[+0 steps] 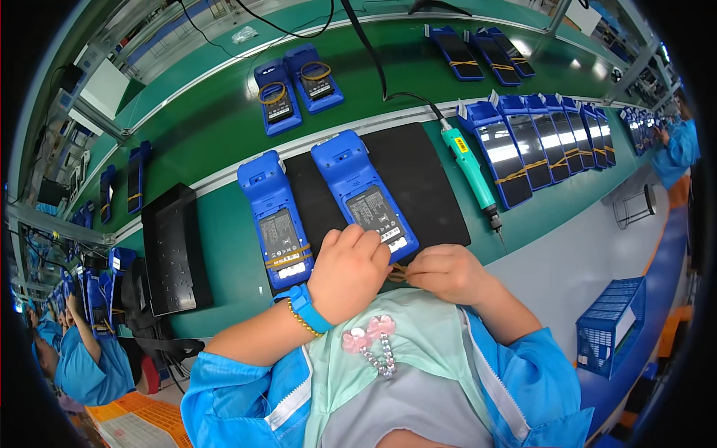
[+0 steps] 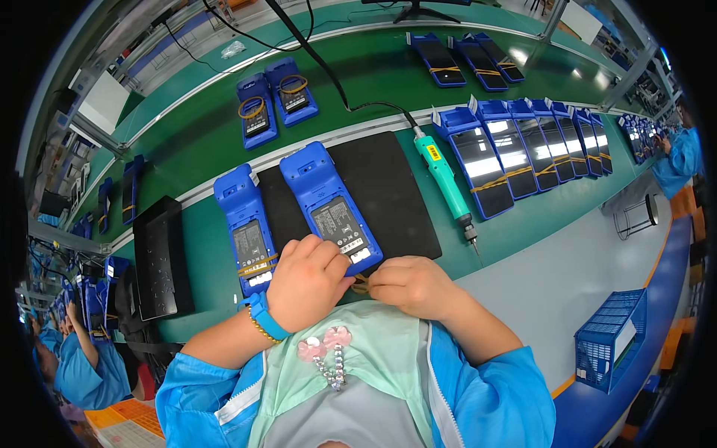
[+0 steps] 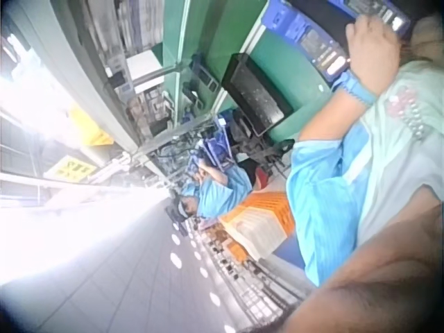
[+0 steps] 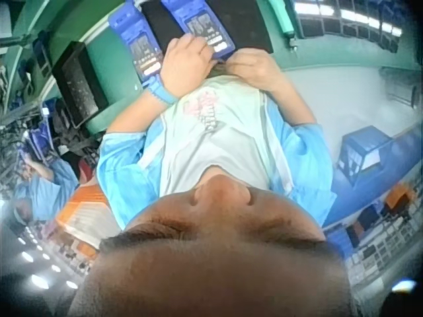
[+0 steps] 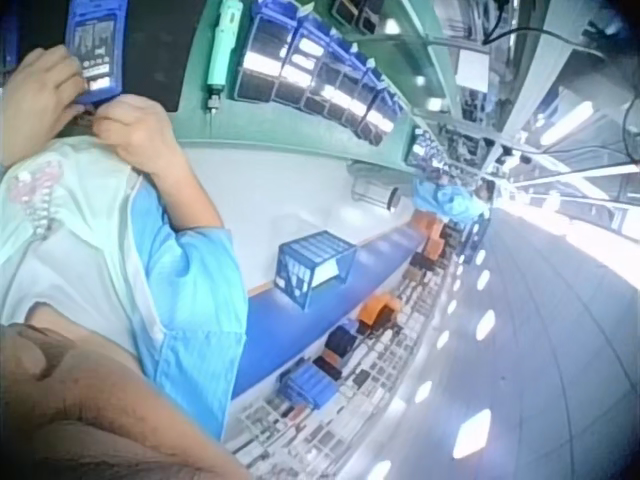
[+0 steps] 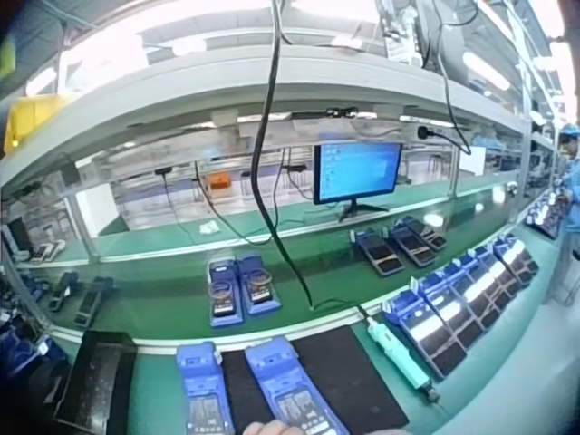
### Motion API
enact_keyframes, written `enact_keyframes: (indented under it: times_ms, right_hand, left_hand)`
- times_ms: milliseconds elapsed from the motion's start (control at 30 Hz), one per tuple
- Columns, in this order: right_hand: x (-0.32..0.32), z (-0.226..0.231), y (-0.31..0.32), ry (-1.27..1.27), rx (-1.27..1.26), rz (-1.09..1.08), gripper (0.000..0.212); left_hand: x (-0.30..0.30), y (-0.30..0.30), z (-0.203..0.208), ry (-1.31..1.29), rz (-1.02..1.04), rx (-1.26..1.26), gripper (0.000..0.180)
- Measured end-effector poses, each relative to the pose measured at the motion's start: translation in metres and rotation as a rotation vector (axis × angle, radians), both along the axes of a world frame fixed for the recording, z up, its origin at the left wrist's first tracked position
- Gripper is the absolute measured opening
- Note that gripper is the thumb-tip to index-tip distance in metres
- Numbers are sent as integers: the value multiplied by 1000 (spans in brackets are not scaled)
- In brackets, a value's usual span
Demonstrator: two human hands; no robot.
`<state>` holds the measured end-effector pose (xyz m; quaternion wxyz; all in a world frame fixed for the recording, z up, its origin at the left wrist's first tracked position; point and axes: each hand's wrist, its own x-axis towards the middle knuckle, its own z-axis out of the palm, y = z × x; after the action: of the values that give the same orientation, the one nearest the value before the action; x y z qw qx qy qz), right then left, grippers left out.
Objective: The person assembles hand-held electronic devices by inserting internal components and battery packs into a device case, then securing the case with screws using an electric screwdriver.
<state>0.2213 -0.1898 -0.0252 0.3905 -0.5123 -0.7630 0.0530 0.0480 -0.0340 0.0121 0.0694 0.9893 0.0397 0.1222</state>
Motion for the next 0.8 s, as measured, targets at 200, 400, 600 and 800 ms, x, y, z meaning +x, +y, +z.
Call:
enact_keyframes:
  times_ms: [200,400,600,800]
  right_hand:
    - [5,-4,2,-105,30,-245,19]
    - [-10,21,17,74,-135,-403,46]
    - [-26,9,39,-34,93,-316,44]
    - [-38,16,49,-28,145,-378,36]
  left_hand:
    - [-11,11,9,-44,51,-176,26]
    - [-24,17,4,29,15,-37,29]
    - [-27,17,4,-73,-1,-28,31]
    - [-34,17,-6,-243,30,-100,40]
